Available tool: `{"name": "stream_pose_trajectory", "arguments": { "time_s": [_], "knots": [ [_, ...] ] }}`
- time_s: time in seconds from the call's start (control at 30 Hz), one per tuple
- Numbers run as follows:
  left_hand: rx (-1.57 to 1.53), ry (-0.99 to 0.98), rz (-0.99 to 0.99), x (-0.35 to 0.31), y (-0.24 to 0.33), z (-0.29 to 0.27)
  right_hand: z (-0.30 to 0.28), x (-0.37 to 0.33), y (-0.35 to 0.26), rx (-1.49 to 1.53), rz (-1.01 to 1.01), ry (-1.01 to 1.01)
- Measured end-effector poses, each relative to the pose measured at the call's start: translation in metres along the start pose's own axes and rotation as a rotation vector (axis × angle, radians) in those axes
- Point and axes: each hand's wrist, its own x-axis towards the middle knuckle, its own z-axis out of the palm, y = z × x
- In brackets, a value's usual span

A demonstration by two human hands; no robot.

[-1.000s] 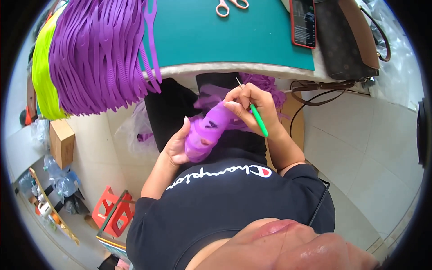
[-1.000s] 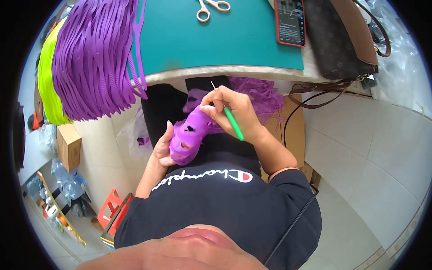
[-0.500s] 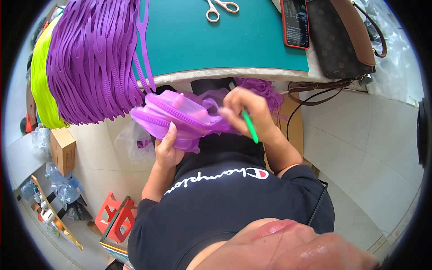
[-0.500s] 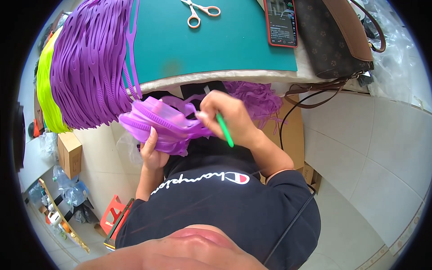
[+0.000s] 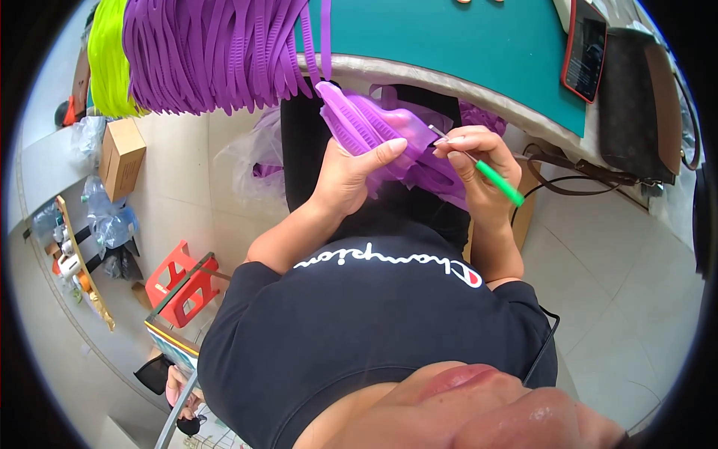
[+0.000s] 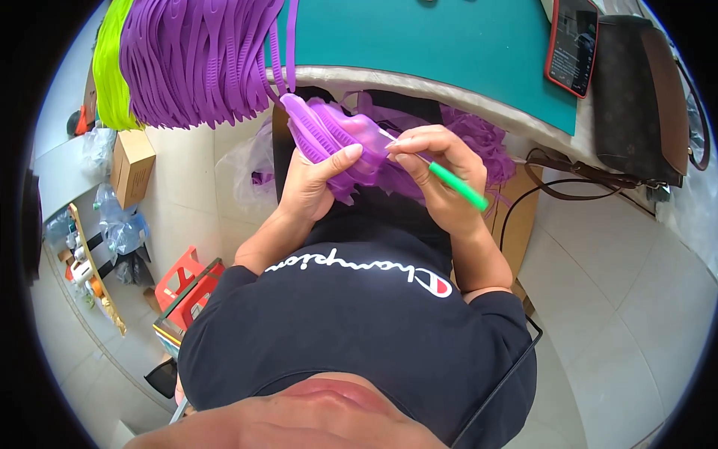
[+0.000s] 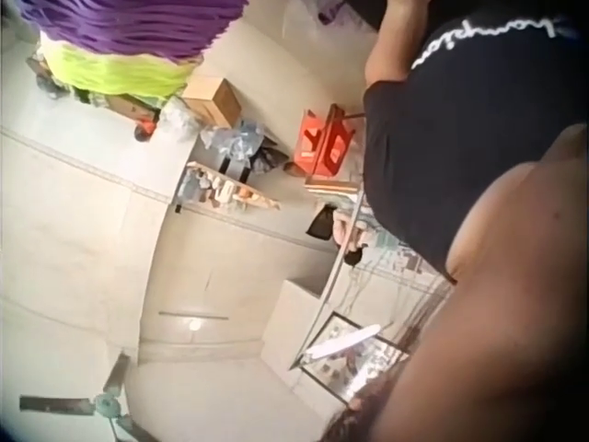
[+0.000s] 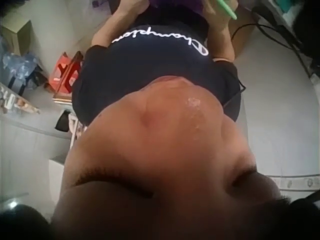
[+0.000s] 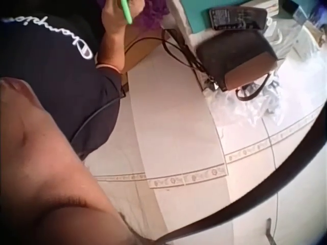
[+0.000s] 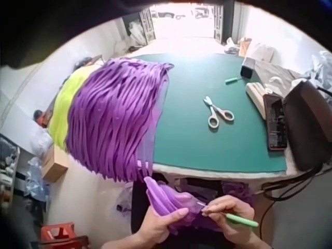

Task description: Using a green-handled hook tool to separate and sort individual purple plastic tags from a large bundle.

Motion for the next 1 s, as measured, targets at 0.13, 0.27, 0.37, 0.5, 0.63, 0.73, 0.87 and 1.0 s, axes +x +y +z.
{"name": "stream_pose_trajectory", "arguments": {
  "time_s": [0.13,0.27,0.37,0.5,0.63,0.73,0.87,1.0],
  "knots": [
    [0.018,-0.045,0.018,-0.003,0.001,-0.002,0.011,-0.002,0.007,0.096,0.055,0.024],
    [0.016,-0.029,0.098,-0.004,-0.001,0.001,0.011,-0.002,0.013,0.08,0.077,0.025],
    [0.02,-0.032,0.09,-0.003,-0.002,-0.002,0.012,-0.003,0.015,0.09,0.102,0.039],
    [-0.001,-0.028,0.106,-0.004,-0.001,0.001,0.014,-0.004,0.014,0.084,0.13,0.049],
    [-0.032,-0.028,0.113,-0.004,-0.001,0.001,0.01,-0.005,0.017,0.032,0.086,0.032],
    [-0.014,-0.017,0.129,-0.003,-0.002,0.002,0.008,-0.002,0.014,-0.112,0.067,0.022],
    [0.115,0.012,0.12,-0.002,-0.002,0.001,0.009,0.005,0.005,-0.667,-0.313,-0.017],
    [0.285,-0.129,0.081,-0.011,-0.001,-0.006,-0.023,0.018,0.003,-0.746,-0.52,0.256]
  ]
}}
